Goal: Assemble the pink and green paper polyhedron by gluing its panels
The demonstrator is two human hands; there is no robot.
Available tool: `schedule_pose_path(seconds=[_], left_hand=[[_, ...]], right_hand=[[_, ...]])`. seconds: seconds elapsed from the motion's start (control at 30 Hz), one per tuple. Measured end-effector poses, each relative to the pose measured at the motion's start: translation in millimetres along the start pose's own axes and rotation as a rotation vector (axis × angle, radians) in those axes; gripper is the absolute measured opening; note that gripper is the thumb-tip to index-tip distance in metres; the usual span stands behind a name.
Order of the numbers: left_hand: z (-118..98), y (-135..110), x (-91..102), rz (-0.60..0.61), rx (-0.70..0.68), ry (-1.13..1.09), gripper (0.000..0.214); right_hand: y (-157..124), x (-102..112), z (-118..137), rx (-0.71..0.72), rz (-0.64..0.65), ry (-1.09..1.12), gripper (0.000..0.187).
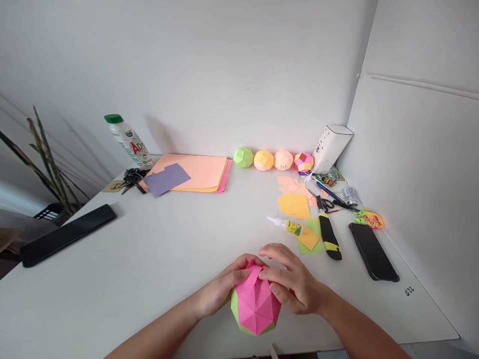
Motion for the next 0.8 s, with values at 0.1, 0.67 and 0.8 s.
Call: schedule_pose_path(seconds=[0.1,0.67,0.8], left_hand=[[1,0,0.5,0.015,-0.014,-0.007,0.032],[-2,-7,15.7,-0.222,-0.080,0.054,0.032],[-5,-10,18.5,-0.249,-0.123,0.142,0.028]], right_hand=[[0,-1,-2,-0.009,0.016,0.070,0.026],[-12,-26,-32,-0.424,0.150,0.389,0.046],[-11,-27,-32,-0.409,0.175,0.380,0.049]])
Point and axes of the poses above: each hand's wrist, its own y-axis towards the middle knuckle, its own x-axis out of the back of the hand, z = x × y, the point moved 9 cm from there along y, towards the middle knuckle, and after that the axes turned 15 degrees about z, right-handed, at the moved point
